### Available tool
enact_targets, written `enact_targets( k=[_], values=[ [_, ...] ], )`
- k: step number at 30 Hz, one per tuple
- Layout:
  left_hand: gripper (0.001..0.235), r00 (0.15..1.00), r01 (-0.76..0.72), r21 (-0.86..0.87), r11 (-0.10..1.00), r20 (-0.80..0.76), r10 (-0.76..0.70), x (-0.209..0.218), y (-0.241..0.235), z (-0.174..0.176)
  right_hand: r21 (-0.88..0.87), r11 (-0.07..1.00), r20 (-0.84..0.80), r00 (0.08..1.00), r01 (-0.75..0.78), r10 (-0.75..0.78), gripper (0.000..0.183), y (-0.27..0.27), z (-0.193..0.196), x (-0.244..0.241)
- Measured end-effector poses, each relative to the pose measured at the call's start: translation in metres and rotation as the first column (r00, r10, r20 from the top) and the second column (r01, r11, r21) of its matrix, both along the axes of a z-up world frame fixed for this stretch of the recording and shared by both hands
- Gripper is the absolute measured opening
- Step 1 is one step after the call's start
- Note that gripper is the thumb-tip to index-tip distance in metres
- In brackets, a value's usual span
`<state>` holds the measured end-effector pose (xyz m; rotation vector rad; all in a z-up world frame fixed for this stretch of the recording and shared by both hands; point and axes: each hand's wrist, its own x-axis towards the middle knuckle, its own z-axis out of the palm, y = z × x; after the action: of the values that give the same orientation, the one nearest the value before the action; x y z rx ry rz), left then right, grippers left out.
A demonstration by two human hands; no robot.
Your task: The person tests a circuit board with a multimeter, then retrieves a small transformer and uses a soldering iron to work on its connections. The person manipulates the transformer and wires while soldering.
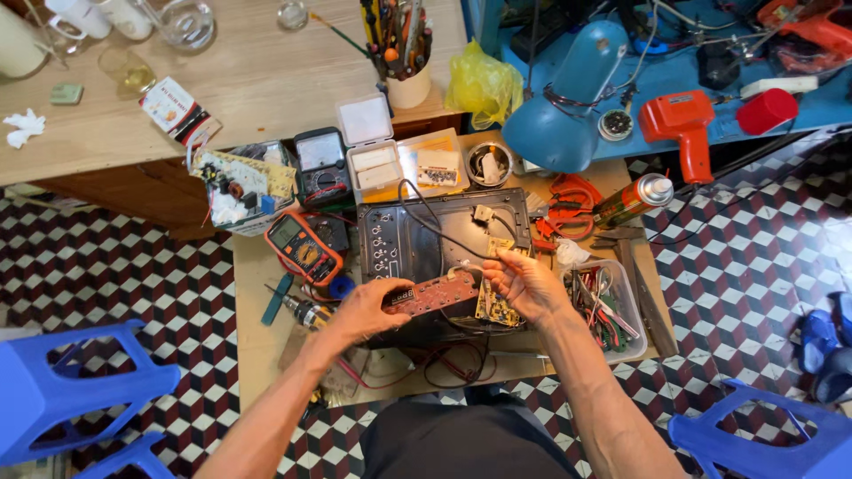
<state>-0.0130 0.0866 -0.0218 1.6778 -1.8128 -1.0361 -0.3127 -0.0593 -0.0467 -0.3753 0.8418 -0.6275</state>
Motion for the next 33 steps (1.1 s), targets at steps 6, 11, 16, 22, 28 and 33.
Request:
enact_targets(
  k=[6, 11, 16, 22, 28, 33],
  values=[
    [0.060, 0.982, -0.073, -0.470, 0.880, 0.121, 0.146, -0.052, -0.004, -0.054, 0.002, 1.000, -0.038, 0.999, 0.016, -0.016, 0.025, 0.048, -0.001, 0.036],
    [0.057, 0.992, -0.027, -0.548, 0.836, 0.090, 0.091, -0.057, -0.029, -0.071, 0.077, 0.996, -0.093, 0.995, 0.048, -0.041, 0.030, 0.075, -0.010, 0.060],
    [0.070, 0.986, 0.071, -0.514, 0.855, 0.164, 0.016, -0.058, -0.024, -0.075, 0.073, 0.993, -0.173, 0.982, 0.088, -0.075, 0.031, 0.083, -0.024, 0.070],
    [0.031, 0.936, -0.330, -0.312, 0.891, 0.016, 0.352, -0.063, 0.065, -0.040, -0.007, 0.994, -0.535, 0.841, -0.106, 0.086, 0.042, 0.095, -0.026, 0.064],
    [0.068, 0.728, -0.683, -0.428, 0.591, -0.343, 0.593, -0.042, 0.004, 0.015, -0.157, 0.968, -0.551, 0.831, -0.194, 0.077, 0.047, 0.101, -0.026, 0.056],
    [0.061, 0.889, -0.302, -0.512, 0.804, 0.153, 0.431, -0.013, -0.082, 0.010, -0.157, 0.968, -0.560, 0.825, -0.194, 0.075, 0.042, 0.102, -0.029, 0.062]
  ],
)
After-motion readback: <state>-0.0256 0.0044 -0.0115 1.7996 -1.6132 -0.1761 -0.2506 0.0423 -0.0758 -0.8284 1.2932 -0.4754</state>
